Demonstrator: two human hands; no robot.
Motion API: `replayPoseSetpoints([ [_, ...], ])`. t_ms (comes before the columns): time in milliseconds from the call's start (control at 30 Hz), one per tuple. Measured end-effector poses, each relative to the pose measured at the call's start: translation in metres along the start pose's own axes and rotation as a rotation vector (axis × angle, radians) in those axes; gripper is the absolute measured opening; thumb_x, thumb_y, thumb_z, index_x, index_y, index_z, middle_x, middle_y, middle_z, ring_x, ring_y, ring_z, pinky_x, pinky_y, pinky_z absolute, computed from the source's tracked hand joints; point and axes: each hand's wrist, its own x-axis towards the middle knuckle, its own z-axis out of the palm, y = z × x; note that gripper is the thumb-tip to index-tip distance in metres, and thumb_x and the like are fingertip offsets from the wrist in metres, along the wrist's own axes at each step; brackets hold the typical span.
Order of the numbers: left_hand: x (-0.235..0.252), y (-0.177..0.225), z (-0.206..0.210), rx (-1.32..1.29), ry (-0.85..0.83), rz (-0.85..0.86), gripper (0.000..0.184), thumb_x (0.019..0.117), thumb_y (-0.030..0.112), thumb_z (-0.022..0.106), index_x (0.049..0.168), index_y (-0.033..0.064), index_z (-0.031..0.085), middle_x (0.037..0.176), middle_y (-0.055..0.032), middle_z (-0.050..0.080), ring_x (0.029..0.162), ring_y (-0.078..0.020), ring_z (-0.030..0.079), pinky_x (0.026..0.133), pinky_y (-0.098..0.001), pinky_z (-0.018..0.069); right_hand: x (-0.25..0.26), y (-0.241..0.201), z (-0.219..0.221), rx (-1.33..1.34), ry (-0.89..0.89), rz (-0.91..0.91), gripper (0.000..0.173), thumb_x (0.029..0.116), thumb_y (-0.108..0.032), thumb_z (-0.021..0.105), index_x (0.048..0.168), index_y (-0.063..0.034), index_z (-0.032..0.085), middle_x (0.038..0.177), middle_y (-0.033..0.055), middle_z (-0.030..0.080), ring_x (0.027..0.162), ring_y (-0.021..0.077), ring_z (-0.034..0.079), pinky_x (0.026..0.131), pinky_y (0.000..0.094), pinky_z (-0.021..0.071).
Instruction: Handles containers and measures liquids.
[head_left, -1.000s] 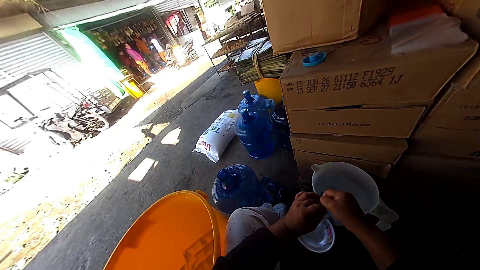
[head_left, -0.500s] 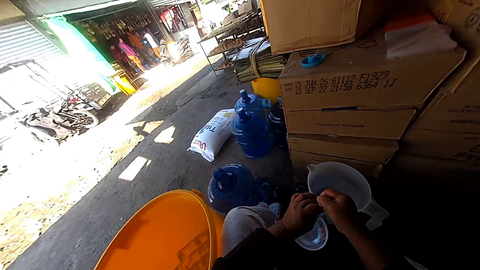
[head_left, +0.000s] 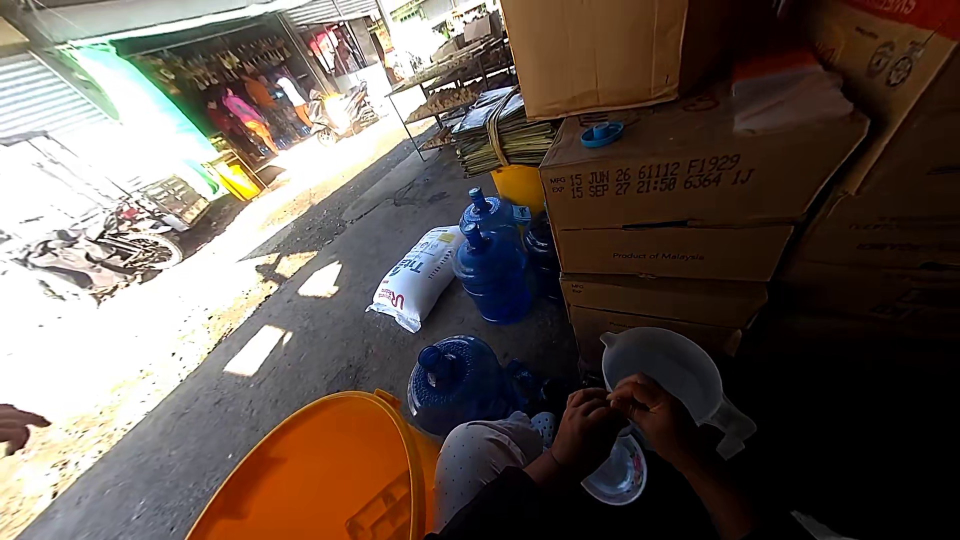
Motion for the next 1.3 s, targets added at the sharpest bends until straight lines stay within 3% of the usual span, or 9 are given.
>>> replayPoseSetpoints([
  [133, -0.005, 0.006, -0.002, -0.403, 0.095, -0.423, 0.013, 0.0851, 0.000, 0.075, 0.096, -0.0049, 0.068, 0.102, -0.0120, 0.071, 0.105, -0.0150, 0.066, 0.096, -0.0301, 0.0517, -0.002, 0.002, 0.018, 0.109, 0.068, 0.057, 0.012, 0.0952, -0.006, 0.063, 0.091, 0.0013, 0.071, 0.099, 0.0096, 0.067, 0.099, 0.0114, 0.063, 0.090, 0.0247, 0.0519],
  [233, 0.000, 0.009, -0.007, -0.614, 0.139, -0.713, 0.016, 0.0853, -0.004, 0.073, 0.100, -0.0039, 0.067, 0.100, -0.0063, 0.069, 0.096, -0.0067, 0.065, 0.090, -0.0231, 0.0541, -0.002, 0.005, 0.025, 0.075, 0.101, -0.062, 0.012, 0.0916, -0.007, 0.065, 0.086, 0.0002, 0.072, 0.097, 0.0105, 0.069, 0.101, 0.0184, 0.063, 0.093, 0.0342, 0.0498],
  [367, -0.001, -0.002, -0.012, -0.597, -0.009, -0.779, 0.009, 0.0839, 0.009, 0.074, 0.089, 0.0016, 0.077, 0.117, -0.0081, 0.061, 0.118, -0.0159, 0.049, 0.104, -0.0349, 0.0384, -0.004, 0.004, 0.027, 0.132, 0.050, -0.088, 0.013, 0.0923, -0.007, 0.063, 0.091, 0.0011, 0.074, 0.099, 0.0086, 0.073, 0.101, 0.0125, 0.067, 0.095, 0.0288, 0.0523],
  [533, -0.002, -0.013, -0.016, -0.616, -0.129, -0.688, 0.012, 0.0791, 0.013, 0.078, 0.087, 0.0040, 0.079, 0.135, -0.0139, 0.050, 0.130, -0.0225, 0.039, 0.109, -0.0426, 0.0324, -0.005, -0.014, 0.020, 0.098, -0.057, 0.078, 0.014, 0.0964, -0.004, 0.060, 0.089, 0.0028, 0.071, 0.083, 0.0053, 0.068, 0.077, 0.0040, 0.062, 0.076, 0.0210, 0.0527],
  [733, -0.006, -0.013, -0.016, -0.575, -0.135, -0.604, 0.019, 0.0773, 0.019, 0.081, 0.086, 0.0029, 0.079, 0.130, -0.0142, 0.052, 0.130, -0.0219, 0.038, 0.110, -0.0419, 0.0283, -0.008, -0.041, 0.027, -0.045, -0.013, 0.163, 0.014, 0.0955, 0.002, 0.062, 0.085, 0.0077, 0.068, 0.077, 0.0139, 0.065, 0.072, 0.0175, 0.061, 0.072, 0.0354, 0.0512],
  [900, -0.007, -0.008, -0.020, -0.604, -0.150, -0.658, 0.016, 0.0764, 0.010, 0.077, 0.088, 0.0001, 0.077, 0.125, -0.0116, 0.053, 0.125, -0.0196, 0.040, 0.107, -0.0394, 0.0311, -0.009, -0.047, 0.031, -0.002, -0.002, 0.243, 0.014, 0.0957, 0.001, 0.062, 0.083, 0.0052, 0.066, 0.074, 0.0090, 0.062, 0.069, 0.0120, 0.058, 0.068, 0.0303, 0.0491],
  [1033, -0.004, 0.000, -0.021, -0.682, -0.091, -0.829, 0.011, 0.0822, 0.001, 0.074, 0.093, 0.0007, 0.075, 0.118, -0.0067, 0.058, 0.115, -0.0144, 0.049, 0.103, -0.0339, 0.0395, 0.000, -0.037, 0.019, 0.219, -0.123, 0.351, 0.011, 0.1014, -0.007, 0.060, 0.103, 0.0002, 0.068, 0.084, 0.0030, 0.065, 0.060, 0.0038, 0.054, 0.055, 0.0195, 0.0460],
  [1133, -0.002, 0.002, -0.020, -0.781, -0.033, -0.904, 0.006, 0.0841, -0.003, 0.071, 0.084, 0.0035, 0.070, 0.115, -0.0044, 0.058, 0.109, -0.0108, 0.053, 0.096, -0.0291, 0.0459, 0.001, -0.024, 0.008, 0.227, -0.248, 0.303, 0.035, 0.0978, -0.007, 0.063, 0.133, -0.0028, 0.063, 0.123, 0.0079, 0.067, 0.070, 0.0067, 0.057, 0.060, 0.0230, 0.0485],
  [1300, 0.001, 0.005, -0.022, -0.843, -0.054, -0.923, 0.007, 0.0853, -0.006, 0.068, 0.087, 0.0003, 0.069, 0.116, -0.0054, 0.057, 0.107, -0.0100, 0.054, 0.094, -0.0265, 0.0475, -0.006, -0.008, 0.021, 0.149, -0.109, 0.102, 0.015, 0.0987, -0.004, 0.061, 0.101, 0.0031, 0.074, 0.117, 0.0137, 0.072, 0.107, 0.0137, 0.068, 0.093, 0.0281, 0.0558],
])
